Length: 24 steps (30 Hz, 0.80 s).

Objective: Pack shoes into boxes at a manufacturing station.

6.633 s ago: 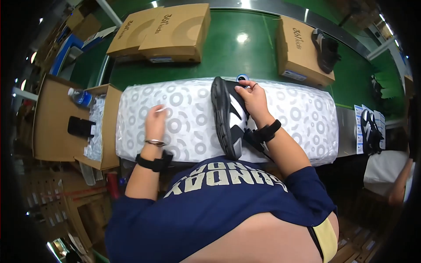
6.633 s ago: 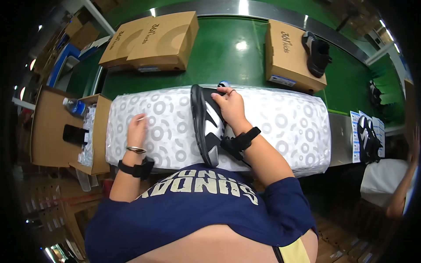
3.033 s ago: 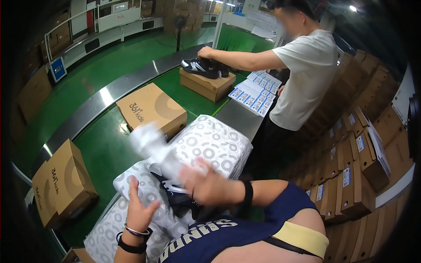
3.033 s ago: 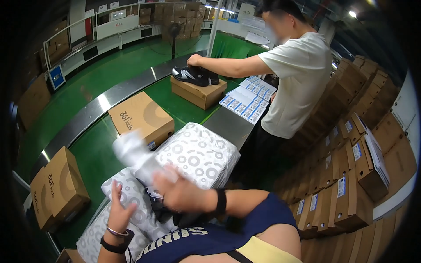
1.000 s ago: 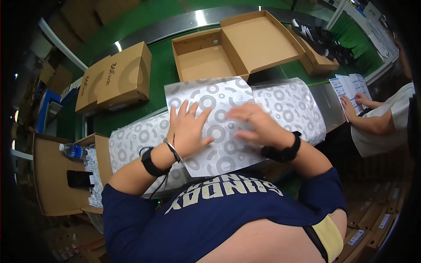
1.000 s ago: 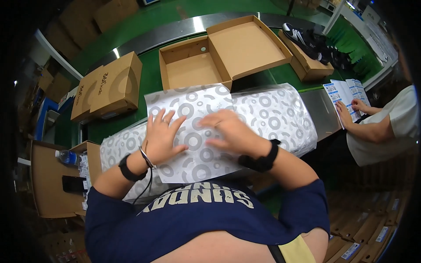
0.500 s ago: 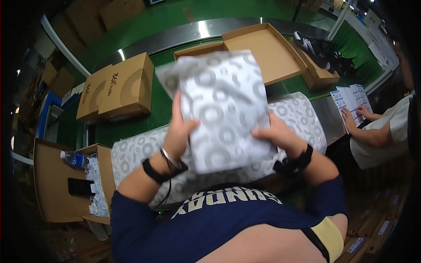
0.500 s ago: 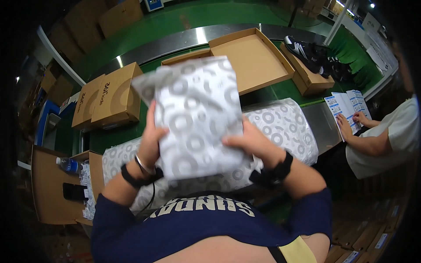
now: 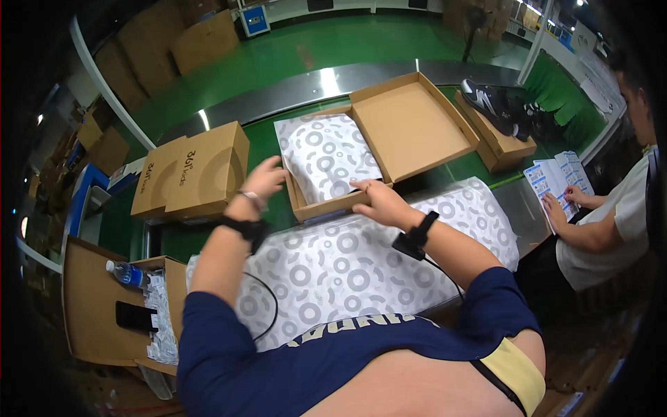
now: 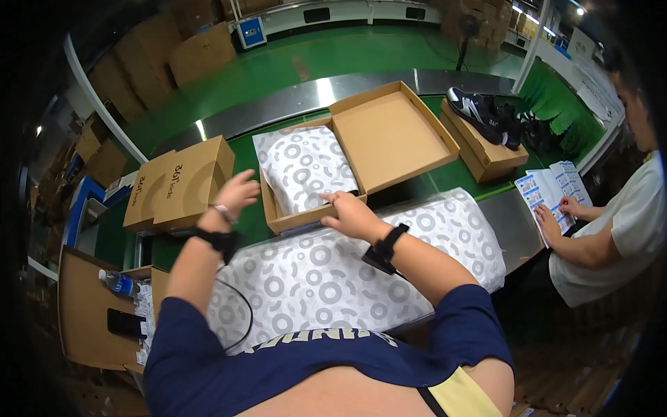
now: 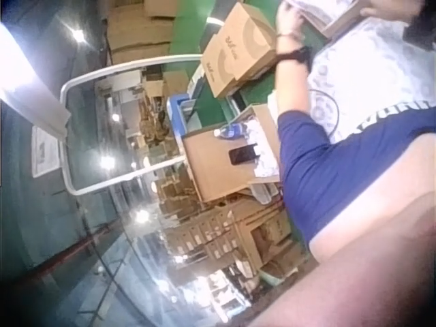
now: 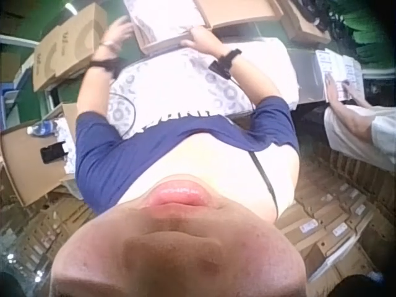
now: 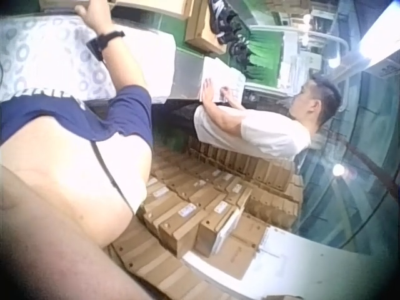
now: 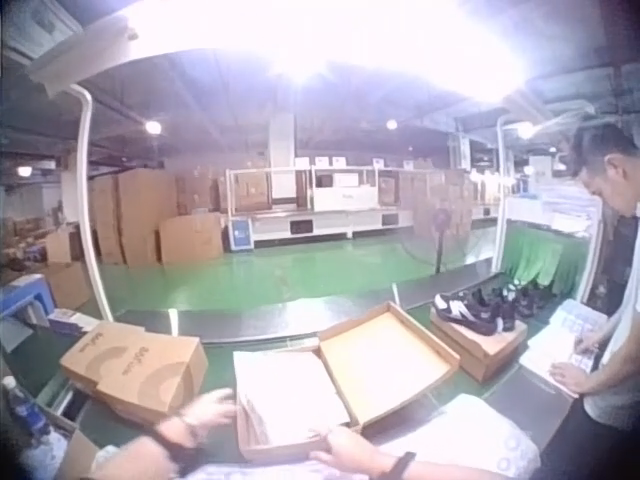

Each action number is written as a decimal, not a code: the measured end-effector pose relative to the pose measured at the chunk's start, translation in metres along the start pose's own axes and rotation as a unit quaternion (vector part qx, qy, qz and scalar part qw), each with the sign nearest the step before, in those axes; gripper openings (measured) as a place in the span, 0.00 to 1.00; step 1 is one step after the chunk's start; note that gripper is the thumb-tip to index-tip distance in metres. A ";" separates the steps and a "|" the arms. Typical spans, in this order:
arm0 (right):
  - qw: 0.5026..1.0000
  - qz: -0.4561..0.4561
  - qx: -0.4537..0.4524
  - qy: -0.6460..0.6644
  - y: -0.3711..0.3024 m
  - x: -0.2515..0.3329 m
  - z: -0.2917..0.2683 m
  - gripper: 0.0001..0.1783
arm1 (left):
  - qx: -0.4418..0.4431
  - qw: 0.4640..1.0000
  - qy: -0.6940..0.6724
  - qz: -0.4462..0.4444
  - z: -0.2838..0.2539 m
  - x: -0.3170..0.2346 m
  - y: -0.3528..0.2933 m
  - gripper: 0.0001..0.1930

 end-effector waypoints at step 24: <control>0.978 0.141 0.047 -0.145 -0.123 -0.023 0.018 0.43 | -0.316 0.883 0.214 0.273 -0.324 -0.023 -0.009 0.16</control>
Point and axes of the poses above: each hand's wrist, its own y-axis towards the middle knuckle, its own z-axis out of the palm, x = y × z, the point moved 1 cm from there along y, towards the middle knuckle, and after that the axes turned 10 degrees about -y, right-handed, at the moved point
